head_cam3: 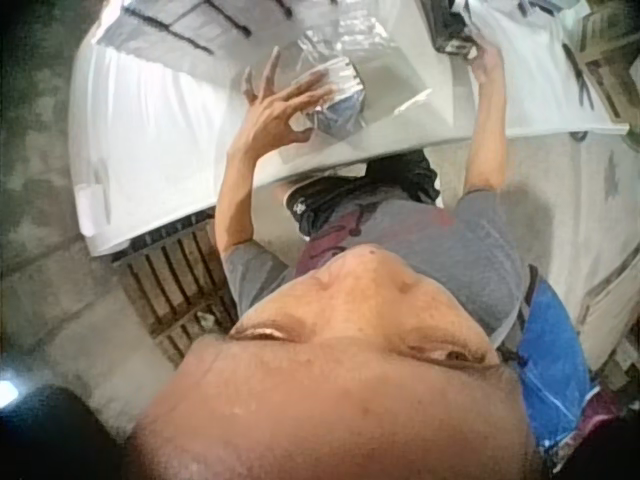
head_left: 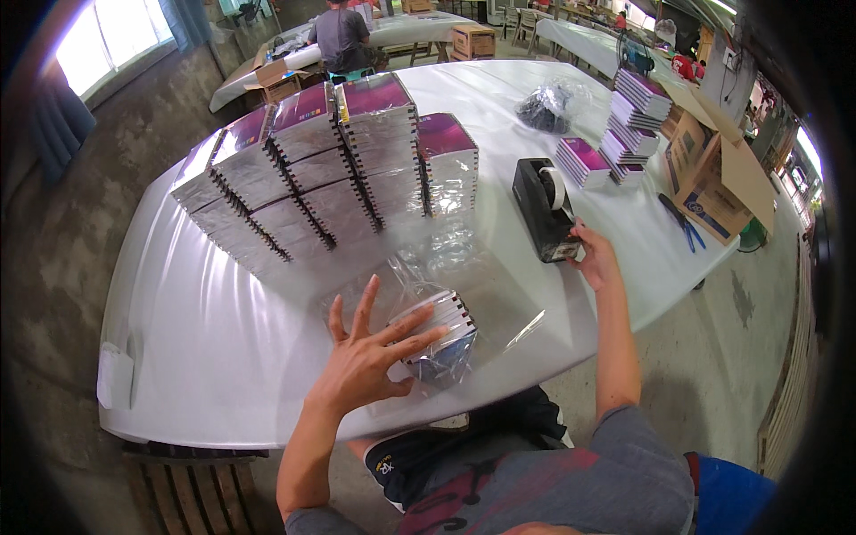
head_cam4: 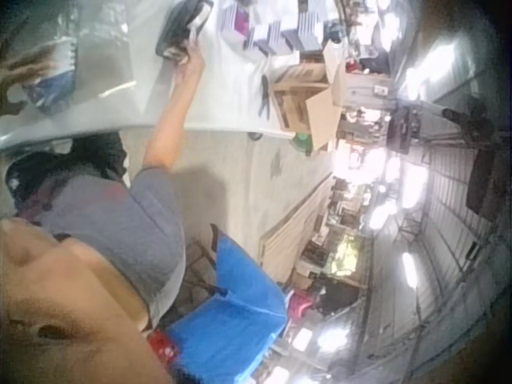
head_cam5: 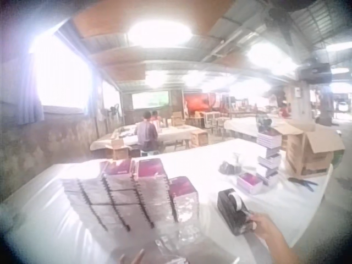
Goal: The person wraps stacks of spiral-bound notebooks in clear plastic film and seals them with tape. The person repeatedly places notebooks into plastic, folds the film, and applies tape to secure the package.
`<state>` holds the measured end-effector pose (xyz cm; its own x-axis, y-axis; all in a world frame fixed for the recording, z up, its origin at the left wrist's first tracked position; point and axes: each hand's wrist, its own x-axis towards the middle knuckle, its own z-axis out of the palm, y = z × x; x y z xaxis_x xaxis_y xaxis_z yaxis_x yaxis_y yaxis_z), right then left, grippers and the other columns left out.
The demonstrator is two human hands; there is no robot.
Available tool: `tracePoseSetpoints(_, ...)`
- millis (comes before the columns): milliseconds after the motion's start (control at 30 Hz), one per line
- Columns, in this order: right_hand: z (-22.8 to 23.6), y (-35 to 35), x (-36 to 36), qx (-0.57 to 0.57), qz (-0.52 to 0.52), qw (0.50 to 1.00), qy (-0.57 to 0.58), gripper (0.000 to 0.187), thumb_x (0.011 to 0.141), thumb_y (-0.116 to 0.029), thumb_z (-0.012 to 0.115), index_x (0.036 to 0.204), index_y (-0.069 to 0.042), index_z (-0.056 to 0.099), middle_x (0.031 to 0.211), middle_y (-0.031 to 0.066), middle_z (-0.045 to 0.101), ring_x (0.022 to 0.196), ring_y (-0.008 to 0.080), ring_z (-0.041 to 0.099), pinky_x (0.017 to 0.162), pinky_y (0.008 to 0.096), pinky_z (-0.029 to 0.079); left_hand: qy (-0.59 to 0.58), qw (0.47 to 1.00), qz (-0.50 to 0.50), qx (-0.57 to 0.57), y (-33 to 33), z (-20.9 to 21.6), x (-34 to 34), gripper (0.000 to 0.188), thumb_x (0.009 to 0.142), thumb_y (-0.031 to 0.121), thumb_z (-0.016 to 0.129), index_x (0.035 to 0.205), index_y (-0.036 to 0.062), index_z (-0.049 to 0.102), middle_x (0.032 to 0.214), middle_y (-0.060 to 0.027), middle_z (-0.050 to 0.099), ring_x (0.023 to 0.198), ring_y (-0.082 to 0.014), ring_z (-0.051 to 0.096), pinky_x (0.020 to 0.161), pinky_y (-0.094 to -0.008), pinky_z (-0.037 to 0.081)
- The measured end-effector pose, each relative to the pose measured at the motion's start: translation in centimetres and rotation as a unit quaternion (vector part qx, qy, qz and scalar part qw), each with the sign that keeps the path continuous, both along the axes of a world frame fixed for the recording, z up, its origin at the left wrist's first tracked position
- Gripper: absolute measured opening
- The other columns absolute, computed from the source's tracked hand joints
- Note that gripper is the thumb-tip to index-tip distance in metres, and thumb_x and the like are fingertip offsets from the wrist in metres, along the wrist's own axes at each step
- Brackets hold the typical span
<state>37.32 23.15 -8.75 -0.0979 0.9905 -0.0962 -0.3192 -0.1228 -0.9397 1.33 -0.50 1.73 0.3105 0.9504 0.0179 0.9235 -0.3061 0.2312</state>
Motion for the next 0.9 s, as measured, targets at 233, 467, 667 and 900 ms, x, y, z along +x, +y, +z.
tracePoseSetpoints(233, -2.0, -1.9, 0.7, 0.241, -0.310, 0.642, -0.659, 0.012, 0.082, -0.019, 0.065, 0.087, -0.010, 0.073, 0.108, 0.0015, 0.062, 0.103, 0.0142, 0.052, 0.089, 0.0458, 0.036, 0.005, 1.000, -0.009, 0.006, 0.1, 0.0, -0.1, 0.096, 0.052, 0.029, 0.083, 0.134, 0.0508, 0.039, 0.148, 0.0172, 0.032, 0.144, -0.0317, 0.002, 0.107, -0.0602, -0.008)
tracePoseSetpoints(467, 11.1, -7.4, -6.0, 0.169, 0.139, 0.919, -0.328, 0.045, 0.079, -0.007, 0.066, 0.123, -0.011, 0.060, 0.062, 0.0015, 0.064, 0.048, 0.0041, 0.047, 0.043, 0.0187, 0.035, 0.034, 0.999, -0.017, 0.007, -0.2, -0.1, -0.2, 0.101, 0.050, 0.029, 0.083, 0.135, 0.0540, 0.036, 0.150, 0.0174, 0.028, 0.144, -0.0322, 0.002, 0.107, -0.0628, -0.004)
tracePoseSetpoints(667, 15.0, -9.5, -14.3, 0.216, 0.458, 0.813, -0.286, 0.089, 0.078, -0.008, 0.069, 0.149, -0.011, 0.016, 0.061, 0.0047, 0.063, 0.050, 0.0064, 0.052, 0.046, 0.0226, 0.040, 0.058, 0.998, -0.028, 0.007, -0.1, 0.4, 0.0, 0.101, 0.050, 0.031, 0.084, 0.134, 0.0558, 0.035, 0.151, 0.0162, 0.025, 0.143, -0.0342, 0.000, 0.105, -0.0663, -0.001)
tracePoseSetpoints(900, 14.5, -9.9, -19.7, 0.318, 0.411, 0.640, -0.566, 0.095, 0.070, -0.025, 0.078, 0.145, -0.007, 0.022, 0.063, 0.0163, 0.063, 0.063, 0.0326, 0.065, 0.064, 0.0371, 0.050, 0.057, 0.998, -0.031, 0.011, -0.1, 0.5, 0.0, 0.098, 0.051, 0.034, 0.084, 0.134, 0.0551, 0.035, 0.151, 0.0135, 0.025, 0.143, -0.0359, -0.002, 0.104, -0.0697, -0.001)
